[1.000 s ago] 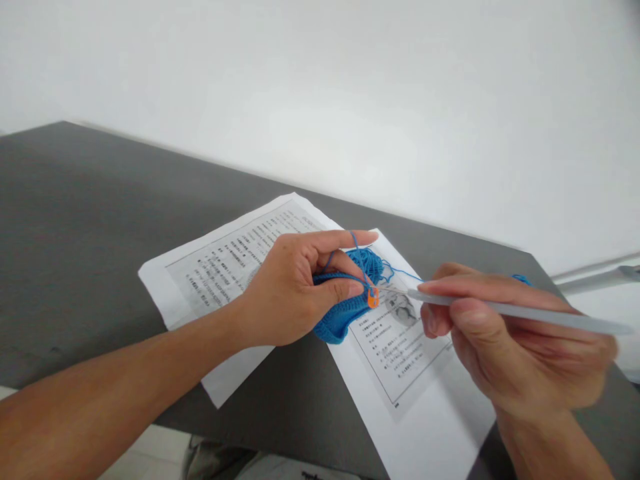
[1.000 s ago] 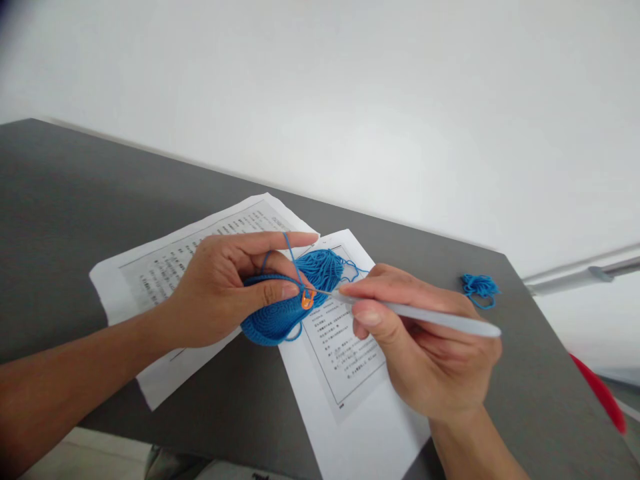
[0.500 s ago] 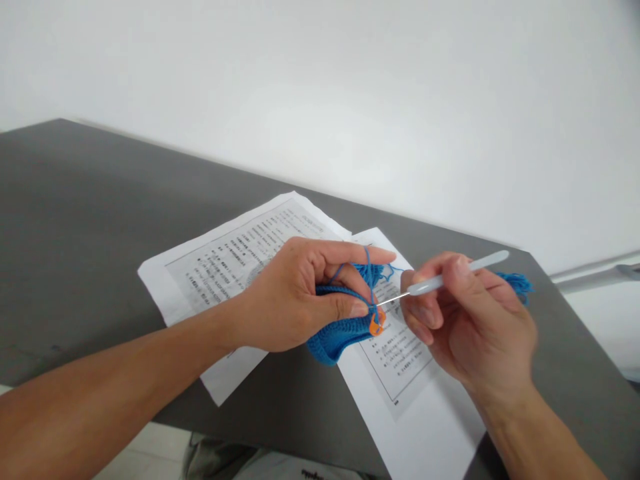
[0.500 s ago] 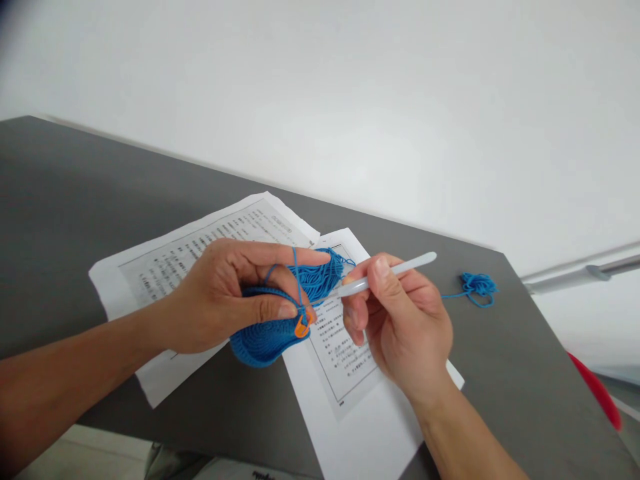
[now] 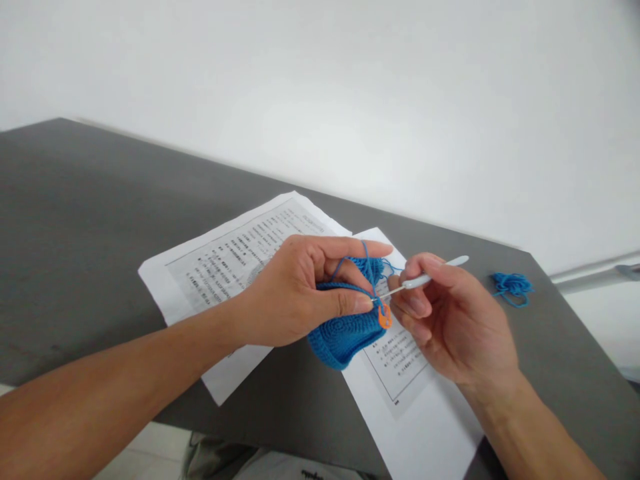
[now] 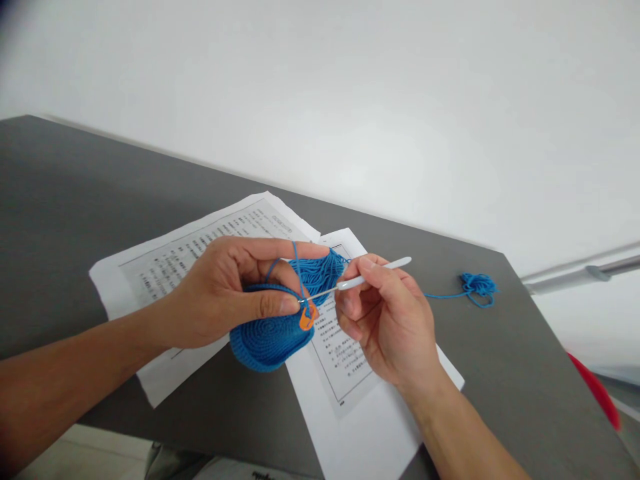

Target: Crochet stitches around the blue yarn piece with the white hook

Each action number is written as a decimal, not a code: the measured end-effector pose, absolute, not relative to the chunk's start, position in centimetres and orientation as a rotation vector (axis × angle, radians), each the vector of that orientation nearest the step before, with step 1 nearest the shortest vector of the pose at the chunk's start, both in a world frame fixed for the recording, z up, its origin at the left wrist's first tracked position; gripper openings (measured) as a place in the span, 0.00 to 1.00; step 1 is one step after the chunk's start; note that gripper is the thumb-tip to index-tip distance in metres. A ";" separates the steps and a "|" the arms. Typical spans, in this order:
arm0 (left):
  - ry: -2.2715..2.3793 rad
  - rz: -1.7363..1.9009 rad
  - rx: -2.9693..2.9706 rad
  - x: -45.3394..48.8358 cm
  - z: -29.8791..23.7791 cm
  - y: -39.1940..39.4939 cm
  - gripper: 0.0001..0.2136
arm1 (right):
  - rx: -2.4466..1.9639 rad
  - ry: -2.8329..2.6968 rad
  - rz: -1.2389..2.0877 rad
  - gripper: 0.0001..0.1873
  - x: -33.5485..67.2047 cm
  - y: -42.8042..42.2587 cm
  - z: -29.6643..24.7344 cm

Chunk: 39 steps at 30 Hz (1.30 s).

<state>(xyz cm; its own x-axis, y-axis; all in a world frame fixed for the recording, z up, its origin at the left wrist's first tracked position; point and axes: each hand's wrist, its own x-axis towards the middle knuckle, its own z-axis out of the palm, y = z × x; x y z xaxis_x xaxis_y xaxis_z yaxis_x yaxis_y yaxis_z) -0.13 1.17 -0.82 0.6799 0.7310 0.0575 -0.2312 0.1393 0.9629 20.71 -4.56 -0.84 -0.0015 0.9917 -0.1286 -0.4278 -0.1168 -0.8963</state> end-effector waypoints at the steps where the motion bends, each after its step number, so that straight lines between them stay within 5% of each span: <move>1: 0.488 0.730 1.257 -0.1 -0.8 1.2 0.26 | -0.983 -0.811 1.433 0.13 20.7 -4.6 -0.7; 10: 0.453 0.684 1.358 0.0 -0.7 1.2 0.25 | -1.063 -0.780 1.424 0.21 20.3 -4.4 -0.5; 39: 0.532 0.741 1.039 0.1 -0.6 0.9 0.39 | -0.930 -0.822 1.341 0.13 19.2 -5.0 -0.9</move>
<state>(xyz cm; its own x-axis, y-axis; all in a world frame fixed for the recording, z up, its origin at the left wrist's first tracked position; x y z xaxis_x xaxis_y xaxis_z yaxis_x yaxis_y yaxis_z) 0.09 0.91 -0.62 0.6463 0.7614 -0.0511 -0.2913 0.3080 0.9057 19.20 -4.96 -0.94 0.0712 0.9969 -0.0328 -0.4232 0.0004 -0.9061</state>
